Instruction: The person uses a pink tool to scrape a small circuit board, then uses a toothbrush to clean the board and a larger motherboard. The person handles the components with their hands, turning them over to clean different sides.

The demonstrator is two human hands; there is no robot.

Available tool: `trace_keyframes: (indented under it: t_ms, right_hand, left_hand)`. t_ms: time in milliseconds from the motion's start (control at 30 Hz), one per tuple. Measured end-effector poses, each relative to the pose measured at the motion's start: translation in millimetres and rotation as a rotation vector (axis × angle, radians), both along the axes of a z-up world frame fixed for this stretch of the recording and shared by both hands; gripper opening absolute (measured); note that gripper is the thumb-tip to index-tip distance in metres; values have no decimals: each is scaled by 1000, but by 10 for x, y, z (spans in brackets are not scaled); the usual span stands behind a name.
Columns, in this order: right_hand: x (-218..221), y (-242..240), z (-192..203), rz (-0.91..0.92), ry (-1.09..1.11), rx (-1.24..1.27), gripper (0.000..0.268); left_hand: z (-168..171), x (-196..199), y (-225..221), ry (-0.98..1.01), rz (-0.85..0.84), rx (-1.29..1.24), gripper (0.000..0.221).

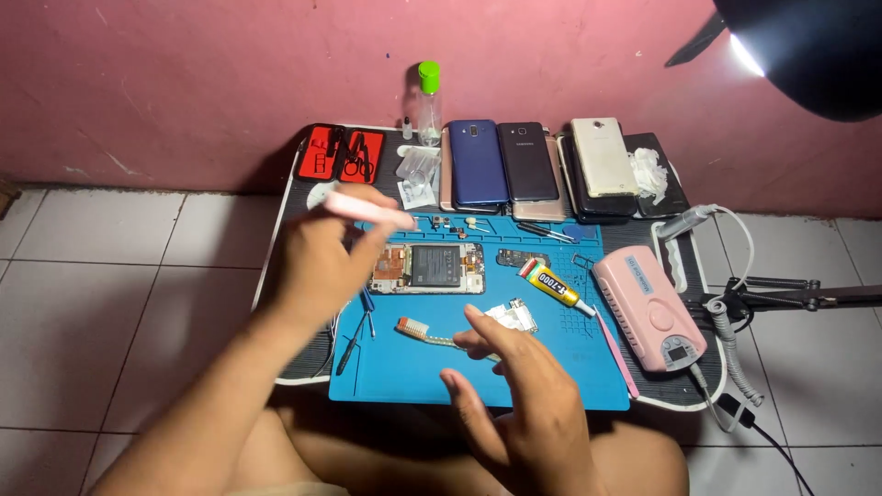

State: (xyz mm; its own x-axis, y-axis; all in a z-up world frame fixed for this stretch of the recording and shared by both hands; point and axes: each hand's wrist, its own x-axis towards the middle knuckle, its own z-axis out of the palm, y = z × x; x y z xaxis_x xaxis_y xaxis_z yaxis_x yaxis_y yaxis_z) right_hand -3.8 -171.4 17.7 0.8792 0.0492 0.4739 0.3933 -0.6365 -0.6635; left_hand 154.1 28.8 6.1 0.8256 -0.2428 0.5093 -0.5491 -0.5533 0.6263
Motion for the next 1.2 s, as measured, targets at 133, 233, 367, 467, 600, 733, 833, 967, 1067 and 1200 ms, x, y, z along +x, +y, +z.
trace_keyframes:
  t_ms: [133,233,367,467,600,733,833,967,1067,1200]
  right_hand:
    - [-133,-233,-388,-93,87,6,51]
    - [-272,-391,-589,-212,124,-1,46]
    - [-440,-598,-752,-404,164,-34,41]
    - [-488,-726,-837,-499,140,-31,36]
    - [-536,-862,-793,-577,125,-211,30]
    - [-510,-881,-781,-580,119,-187,27]
    - [-488,-968,-809,-511,35,-150,26]
    - [-448,-1094,-736,-465,-52,-172,19]
    - [-434,-1203,-663,-520,-72,-233,13]
    - [-425,-1333,-613,-614,-41,-327,15]
  left_hand:
    - [-35,557,230,702,166,-359,27]
    - [-360,842,351,700,65,-535,36]
    - [-615,981,435,680,46,-559,40]
    - [-610,1035,503,626,59,-431,26]
    - [-622,1067,689,673,116,-391,21]
    - [-553,1066,801,661,203,-164,29]
    - [-525,1078,824,596,222,128,22]
    - [-765,1173,933,385,171,368,28]
    - [-811,1172,906,250,91,350,33]
    - [-573,893,799,97,144,309,39]
